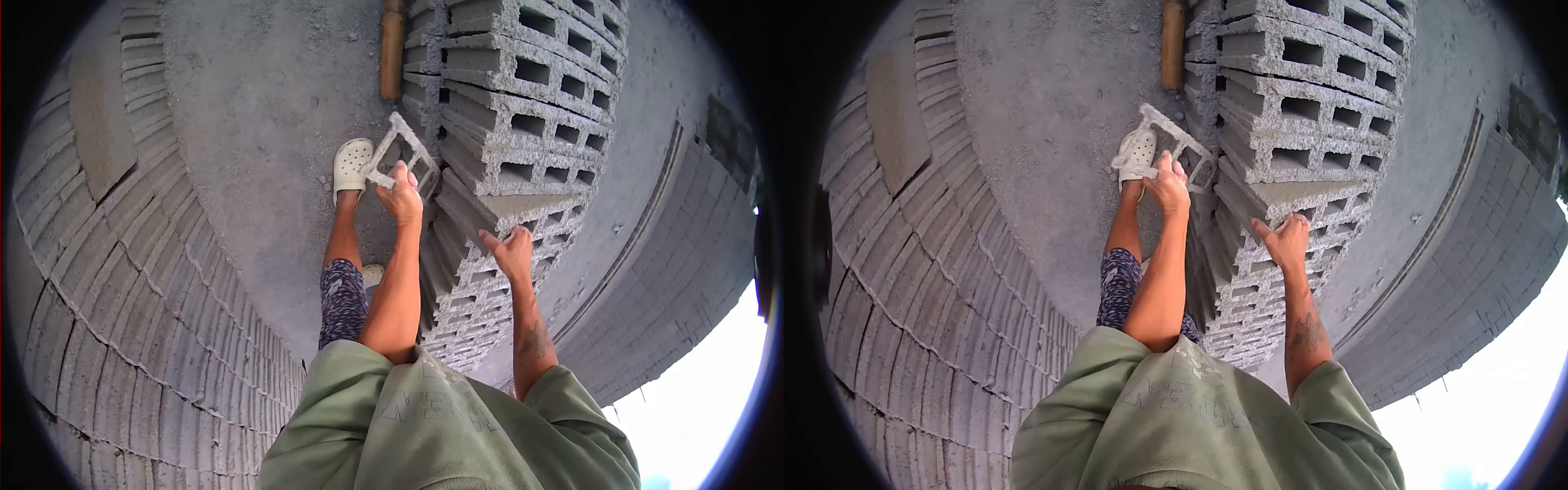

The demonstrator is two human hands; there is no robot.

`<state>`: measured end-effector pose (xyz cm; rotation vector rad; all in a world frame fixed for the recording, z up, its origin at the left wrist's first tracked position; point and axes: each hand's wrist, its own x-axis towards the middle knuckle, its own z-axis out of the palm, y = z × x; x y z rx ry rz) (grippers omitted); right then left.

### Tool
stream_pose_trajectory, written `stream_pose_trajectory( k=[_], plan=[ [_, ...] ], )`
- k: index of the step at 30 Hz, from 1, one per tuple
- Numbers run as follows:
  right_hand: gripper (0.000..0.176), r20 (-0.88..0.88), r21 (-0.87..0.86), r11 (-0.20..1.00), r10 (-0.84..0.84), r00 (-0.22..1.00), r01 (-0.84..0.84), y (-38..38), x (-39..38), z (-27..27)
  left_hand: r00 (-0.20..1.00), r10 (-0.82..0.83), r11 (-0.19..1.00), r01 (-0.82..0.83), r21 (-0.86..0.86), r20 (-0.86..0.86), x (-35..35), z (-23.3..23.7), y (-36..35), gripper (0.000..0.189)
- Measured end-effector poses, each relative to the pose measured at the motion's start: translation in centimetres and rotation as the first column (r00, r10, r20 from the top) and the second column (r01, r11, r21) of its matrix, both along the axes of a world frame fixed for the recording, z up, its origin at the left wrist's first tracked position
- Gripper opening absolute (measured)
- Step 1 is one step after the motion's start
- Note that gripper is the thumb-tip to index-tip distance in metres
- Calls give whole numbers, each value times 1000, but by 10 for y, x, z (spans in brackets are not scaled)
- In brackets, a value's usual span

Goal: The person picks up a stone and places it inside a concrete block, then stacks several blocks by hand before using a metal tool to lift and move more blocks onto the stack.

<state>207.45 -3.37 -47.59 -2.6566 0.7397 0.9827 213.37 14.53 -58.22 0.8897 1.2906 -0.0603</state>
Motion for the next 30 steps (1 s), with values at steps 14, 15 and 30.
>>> stream_pose_trajectory(
  k=[14, 15, 30],
  plan=[
    [54, 449, -31, 969, 234, 862, -247, 27, 82, -18, 941, 165, 986, -166, -22, 295, 8, 49, 110, 31],
    [54, 461, -33, 969, 233, 856, -245, 32, 90, -30, 941, 86, 990, -117, 75, 326, 14, 53, 110, 31],
    [55, 167, 37, 998, 41, 985, -47, 5, 90, 1, 812, 178, 983, -177, -56, 555, 28, 156, 159, 33]
  ],
)
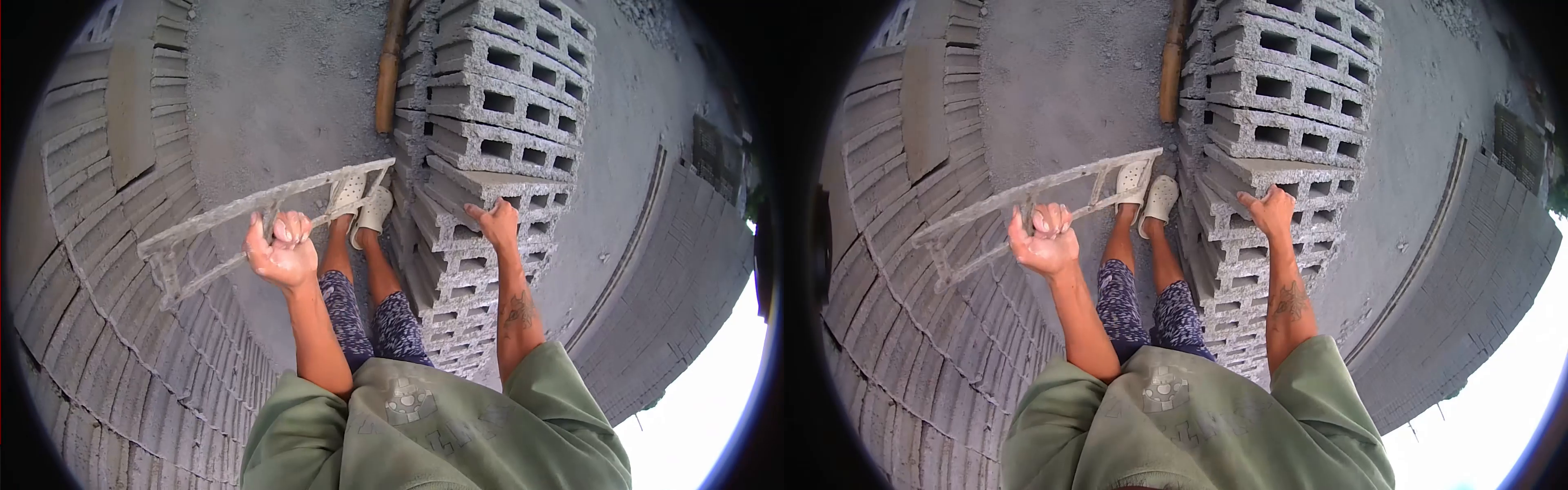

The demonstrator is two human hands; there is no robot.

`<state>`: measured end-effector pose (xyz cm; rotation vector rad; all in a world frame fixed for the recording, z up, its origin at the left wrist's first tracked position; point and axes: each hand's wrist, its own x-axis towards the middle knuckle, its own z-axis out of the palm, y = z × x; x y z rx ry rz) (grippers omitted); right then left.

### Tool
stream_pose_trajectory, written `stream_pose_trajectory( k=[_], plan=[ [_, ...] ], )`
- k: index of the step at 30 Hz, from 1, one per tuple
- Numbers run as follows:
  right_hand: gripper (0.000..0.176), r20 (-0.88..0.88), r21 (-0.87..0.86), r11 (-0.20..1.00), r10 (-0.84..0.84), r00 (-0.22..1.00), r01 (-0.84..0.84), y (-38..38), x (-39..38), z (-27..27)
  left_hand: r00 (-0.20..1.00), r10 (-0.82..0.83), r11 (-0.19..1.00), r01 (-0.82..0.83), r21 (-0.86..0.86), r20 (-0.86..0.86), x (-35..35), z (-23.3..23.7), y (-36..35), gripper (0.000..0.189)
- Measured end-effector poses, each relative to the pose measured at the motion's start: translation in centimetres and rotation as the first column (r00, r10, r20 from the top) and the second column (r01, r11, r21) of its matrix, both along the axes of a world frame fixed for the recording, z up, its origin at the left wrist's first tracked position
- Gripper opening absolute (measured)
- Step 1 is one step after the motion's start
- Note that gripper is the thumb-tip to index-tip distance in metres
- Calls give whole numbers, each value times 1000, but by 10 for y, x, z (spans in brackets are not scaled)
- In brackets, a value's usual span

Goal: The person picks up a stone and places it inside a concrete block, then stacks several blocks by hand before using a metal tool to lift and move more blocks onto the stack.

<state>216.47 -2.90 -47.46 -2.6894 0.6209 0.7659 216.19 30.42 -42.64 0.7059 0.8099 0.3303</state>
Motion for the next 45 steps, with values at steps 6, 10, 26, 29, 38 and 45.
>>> stream_pose_trajectory(
  k=[6, 10, 26, 29, 38, 45],
  plan=[
    [54, 21, -7, 1000, 10, 1000, -10, 6, 5, 5, 982, -19, 999, 11, -42, -189, 33, -77, -78, 33],
    [53, -1, -16, 999, 30, 1000, -30, 6, 5, 5, 927, -165, 985, 170, -14, -336, 22, -183, -140, 30],
    [57, 25, 36, 999, 22, 999, -23, -6, -3, 1, 864, -34, 985, -56, -163, -503, 51, -173, -146, 25],
    [55, -110, -29, 998, 59, 992, -62, 8, 8, 9, 932, 0, 999, 13, 33, -362, 29, -152, -76, 21],
    [59, 383, 35, 993, 90, 920, -112, 13, 61, 5, 962, 202, 977, -186, 101, -183, 21, -44, 14, 33],
    [68, -99, -201, 975, 78, 992, -96, 33, 101, -59, 967, 63, 993, -85, -82, -246, 86, -83, -57, 30]
  ],
)
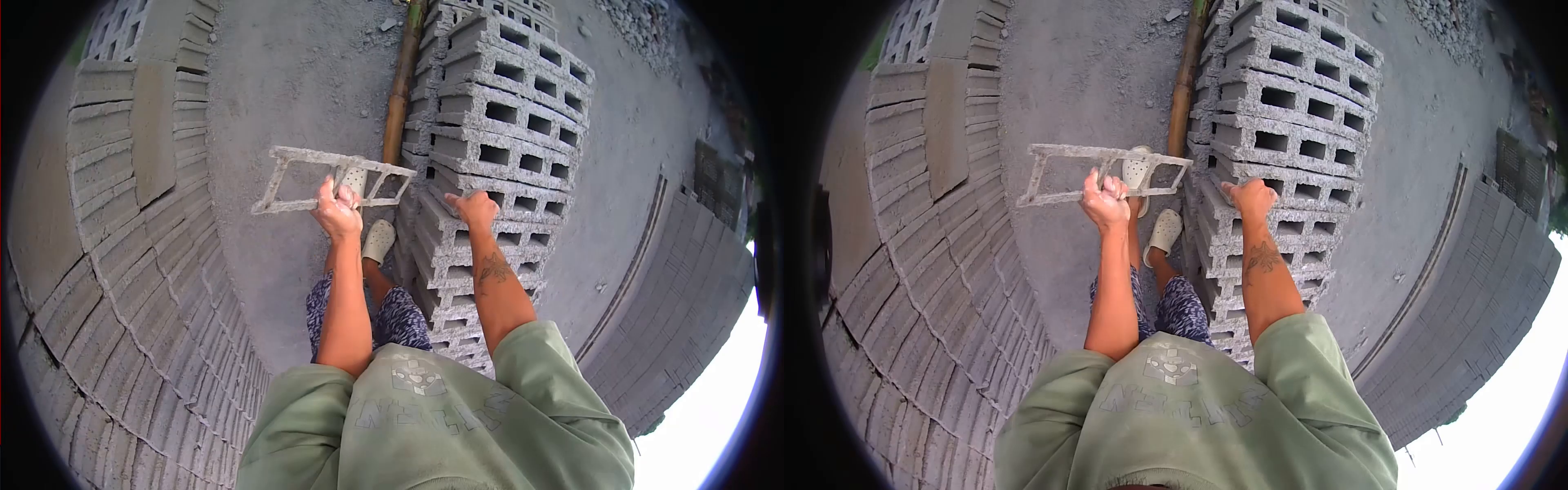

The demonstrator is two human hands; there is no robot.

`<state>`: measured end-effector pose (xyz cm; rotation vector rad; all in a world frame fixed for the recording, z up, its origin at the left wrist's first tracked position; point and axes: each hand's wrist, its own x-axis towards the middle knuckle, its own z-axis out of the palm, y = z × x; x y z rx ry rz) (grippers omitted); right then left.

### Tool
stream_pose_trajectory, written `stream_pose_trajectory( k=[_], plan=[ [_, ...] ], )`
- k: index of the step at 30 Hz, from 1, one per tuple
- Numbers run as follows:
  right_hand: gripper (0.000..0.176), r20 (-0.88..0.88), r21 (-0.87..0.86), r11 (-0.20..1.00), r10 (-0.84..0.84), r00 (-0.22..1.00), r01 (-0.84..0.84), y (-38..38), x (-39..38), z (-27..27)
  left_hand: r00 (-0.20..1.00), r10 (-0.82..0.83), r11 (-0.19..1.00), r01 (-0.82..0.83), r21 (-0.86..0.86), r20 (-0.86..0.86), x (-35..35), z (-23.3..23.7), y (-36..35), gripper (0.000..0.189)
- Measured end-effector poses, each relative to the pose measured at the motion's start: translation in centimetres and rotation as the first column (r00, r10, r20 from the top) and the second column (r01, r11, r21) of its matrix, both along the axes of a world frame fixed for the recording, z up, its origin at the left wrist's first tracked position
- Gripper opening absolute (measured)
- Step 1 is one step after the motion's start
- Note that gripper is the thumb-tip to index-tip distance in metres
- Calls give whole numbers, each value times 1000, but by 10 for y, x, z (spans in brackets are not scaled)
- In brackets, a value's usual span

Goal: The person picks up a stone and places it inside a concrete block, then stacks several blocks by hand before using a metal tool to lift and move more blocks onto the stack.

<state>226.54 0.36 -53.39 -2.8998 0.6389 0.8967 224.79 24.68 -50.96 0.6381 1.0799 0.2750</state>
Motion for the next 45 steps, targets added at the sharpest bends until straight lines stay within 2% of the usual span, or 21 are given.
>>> stream_pose_trajectory(
  k=[3, 4, 7, 11, 13, 15, 17, 20, 21, 25, 26, 28, 29, 33, 34, 35, 36, 39, 40, 43, 45],
  plan=[
    [59, 10, -17, 999, -42, 999, 43, -6, -11, 6, 986, -149, 987, 152, 44, -70, 19, -35, -25, 25],
    [54, 30, 0, 999, -48, 998, 48, -5, -5, 9, 995, -88, 993, 83, -90, -54, 30, -25, -17, 25],
    [53, 150, 166, 975, -170, 974, 145, -32, -11, 47, 998, -19, 998, 22, -56, 56, 46, 23, 29, 29],
    [54, 6, 183, 959, -222, 975, 218, -40, -2, 69, 973, 35, 996, -16, -82, 228, 46, 64, 73, 34],
    [54, -9, 197, 958, -210, 978, 207, -35, -1, 72, 984, 25, 998, -13, -64, 176, 44, 43, 57, 32],
    [53, -11, 189, 960, -208, 978, 206, -33, 2, 74, 990, 74, 985, -92, -149, -123, 51, -9, -11, 28],
    [53, -36, 181, 961, -204, 978, 207, -37, -1, 69, 987, 39, 986, -62, -152, -155, 25, -88, -57, 25],
    [53, 26, 246, 950, -206, 978, 194, -37, -12, 69, 990, -126, 924, 140, -355, 63, 13, -90, -24, 24],
    [53, 35, 250, 948, -213, 976, 198, -36, -3, 67, 987, 3, 990, -26, -141, -159, 38, -36, -16, 25],
    [53, 87, 264, 951, -192, 978, 164, -47, -12, 57, 997, 64, 996, -61, -72, 34, 36, 15, 15, 25],
    [53, 85, 267, 950, -192, 978, 164, -41, -7, 59, 994, 40, 998, -35, -44, 100, 35, 16, 16, 26],
    [54, -11, 200, 959, -201, 980, 199, -32, -1, 70, 994, -77, 993, 69, -94, -76, 27, -37, -48, 29],
    [54, -9, 203, 958, -203, 979, 200, -31, -5, 70, 930, -251, 949, 291, 122, -268, 21, -55, -71, 35],
    [54, 62, 162, 979, -133, 989, 122, -38, -6, 58, 937, -278, 848, 342, 404, -209, 12, -58, -62, 34],
    [53, 36, 179, 974, -149, 988, 141, -33, -2, 62, 974, -215, 959, 224, 176, -65, 5, -59, -44, 22],
    [53, 8, 199, 967, -164, 986, 159, -30, -2, 68, 984, -175, 916, 179, 360, -43, 13, -35, -25, 24],
    [53, -22, 172, 973, -150, 988, 152, -28, 0, 69, 1000, 16, 973, -14, 230, -7, 21, -18, -7, 29],
    [53, -54, 155, 987, -36, 998, 44, -30, 2, 73, 990, 93, 994, -99, 51, 109, 37, 19, 37, 35],
    [52, 195, 393, 914, -188, 963, 98, -30, -7, 70, 987, 90, 993, -100, 67, 135, 39, 26, 43, 34],
    [54, 297, 266, 962, -136, 945, 55, -4, 24, 101, 982, 80, 995, -90, 52, 168, 43, 33, 43, 34],
    [58, 437, 189, 973, 38, 899, -133, -8, 40, 71, 980, 77, 996, -82, 19, 182, 45, 34, 40, 33]
  ],
)
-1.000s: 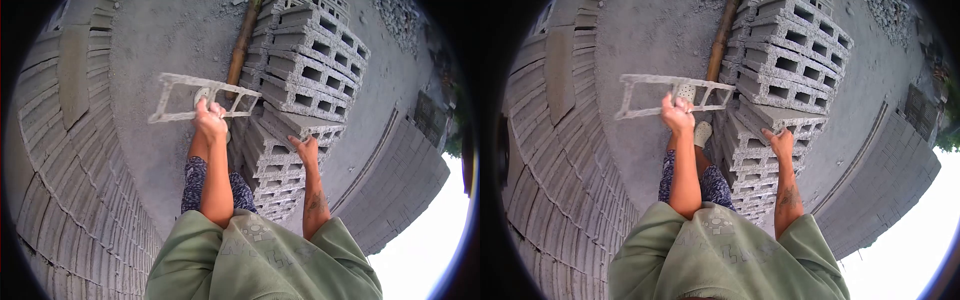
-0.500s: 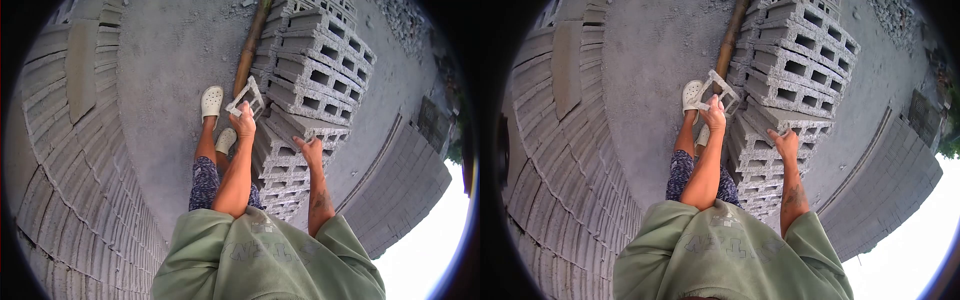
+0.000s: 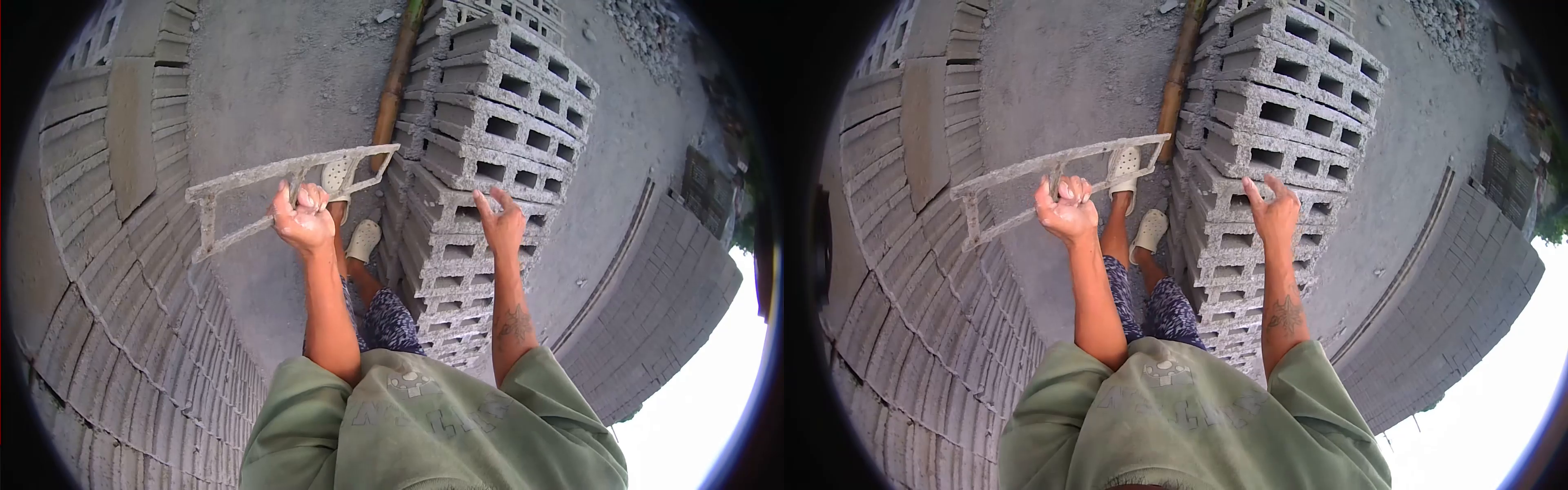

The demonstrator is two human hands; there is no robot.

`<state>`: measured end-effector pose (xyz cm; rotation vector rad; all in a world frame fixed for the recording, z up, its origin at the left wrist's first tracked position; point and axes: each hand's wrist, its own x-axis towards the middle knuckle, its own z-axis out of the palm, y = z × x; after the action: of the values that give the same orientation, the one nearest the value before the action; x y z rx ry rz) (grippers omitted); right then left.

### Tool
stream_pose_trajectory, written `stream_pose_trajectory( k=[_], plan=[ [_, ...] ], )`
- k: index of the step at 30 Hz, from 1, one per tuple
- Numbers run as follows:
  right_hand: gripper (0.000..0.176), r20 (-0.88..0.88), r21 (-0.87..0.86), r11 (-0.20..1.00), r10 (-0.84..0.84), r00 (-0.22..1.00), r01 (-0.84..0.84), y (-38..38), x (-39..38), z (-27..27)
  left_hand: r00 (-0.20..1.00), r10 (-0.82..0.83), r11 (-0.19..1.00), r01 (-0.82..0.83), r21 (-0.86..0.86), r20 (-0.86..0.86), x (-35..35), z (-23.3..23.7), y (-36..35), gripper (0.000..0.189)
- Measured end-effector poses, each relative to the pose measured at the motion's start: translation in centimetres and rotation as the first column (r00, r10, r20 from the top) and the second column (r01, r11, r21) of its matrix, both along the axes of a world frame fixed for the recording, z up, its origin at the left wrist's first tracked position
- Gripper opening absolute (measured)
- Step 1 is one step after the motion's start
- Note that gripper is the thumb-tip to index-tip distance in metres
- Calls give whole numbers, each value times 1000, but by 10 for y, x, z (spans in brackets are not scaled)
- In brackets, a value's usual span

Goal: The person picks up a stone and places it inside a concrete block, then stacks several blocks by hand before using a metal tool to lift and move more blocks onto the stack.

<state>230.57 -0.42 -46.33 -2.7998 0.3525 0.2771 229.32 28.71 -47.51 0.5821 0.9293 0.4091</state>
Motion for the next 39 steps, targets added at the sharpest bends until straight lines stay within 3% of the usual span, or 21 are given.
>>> stream_pose_trajectory(
  k=[2, 4, 5, 7, 11, 13, 16, 20, 21, 22, 24, 25, 28, 30, 31, 32, 35, 37, 39],
  plan=[
    [61, 71, -43, 995, 97, 993, -94, 6, 22, -32, 994, 10, 1000, -11, -12, -113, 6, -3, -6, 33],
    [63, -272, -243, 967, 9, 962, -77, 18, 40, -60, 993, -9, 1000, 11, 11, -121, 15, -2, -5, 33],
    [63, -270, -239, 968, 14, 963, -81, 19, 46, -69, 995, -38, 999, 38, 6, -91, 18, -3, -3, 33],
    [60, -348, -209, 976, -130, 928, 58, 15, 47, -77, 995, -71, 997, 71, 1, -76, 19, 3, 6, 33],
    [53, -303, -138, 984, -146, 942, 109, 6, 40, -50, 998, -38, 999, 38, 15, -44, 48, 24, 35, 34],
    [53, -327, -79, 984, -177, 928, 160, 4, 39, -35, 995, -51, 998, 48, 37, 84, 55, 23, 46, 35],
    [51, -310, -13, 983, -178, 934, 183, 5, 44, -26, 1000, 17, 999, -17, -39, 1, 73, -13, 17, 32],
    [52, -309, 0, 976, -206, 928, 217, -2, 32, -34, 905, -62, 985, -12, -171, -422, 92, -118, -94, 32],
    [52, -296, 5, 977, -200, 934, 211, -1, 33, -35, 899, -176, 979, 118, -165, -401, 93, -134, -103, 36],
    [52, -281, 17, 979, -190, 941, 203, 2, 38, -37, 877, -244, 968, 194, -160, -414, 97, -134, -102, 33],
    [52, -367, -39, 980, -194, 910, 193, 2, 45, -34, 930, -163, 985, 134, -109, -328, 103, -105, -74, 26],
    [53, -350, -24, 982, -182, 919, 186, 3, 42, -32, 948, -204, 979, 192, -71, -244, 100, -98, -50, 23],
    [52, -409, -45, 983, -181, 894, 179, 6, 42, -28, 978, -66, 997, 72, 23, -197, 110, -55, 7, 29],
    [53, -211, 174, 965, -157, 965, 195, 0, 31, -31, 983, 19, 998, -9, 56, -185, 112, -42, 31, 34],
    [54, -367, 222, 914, -244, 898, 339, 7, 40, -10, 989, 10, 999, -3, 46, -150, 110, -35, 40, 34],
    [54, -362, 217, 914, -250, 898, 342, 10, 44, 0, 993, 3, 999, 1, 37, -119, 107, -27, 44, 34],
    [51, -39, 104, 963, -244, 969, 247, 13, 64, 6, 998, 11, 999, -14, -51, -65, 103, -13, 41, 33],
    [51, 110, -91, 996, -7, 994, 17, 5, 88, -28, 996, -25, 998, 21, -54, -84, 102, -7, 33, 32],
    [57, -8, -28, 998, 52, 999, -52, 10, 117, -58, 991, -31, 997, 22, -72, -131, 108, 2, 21, 30]
  ],
)
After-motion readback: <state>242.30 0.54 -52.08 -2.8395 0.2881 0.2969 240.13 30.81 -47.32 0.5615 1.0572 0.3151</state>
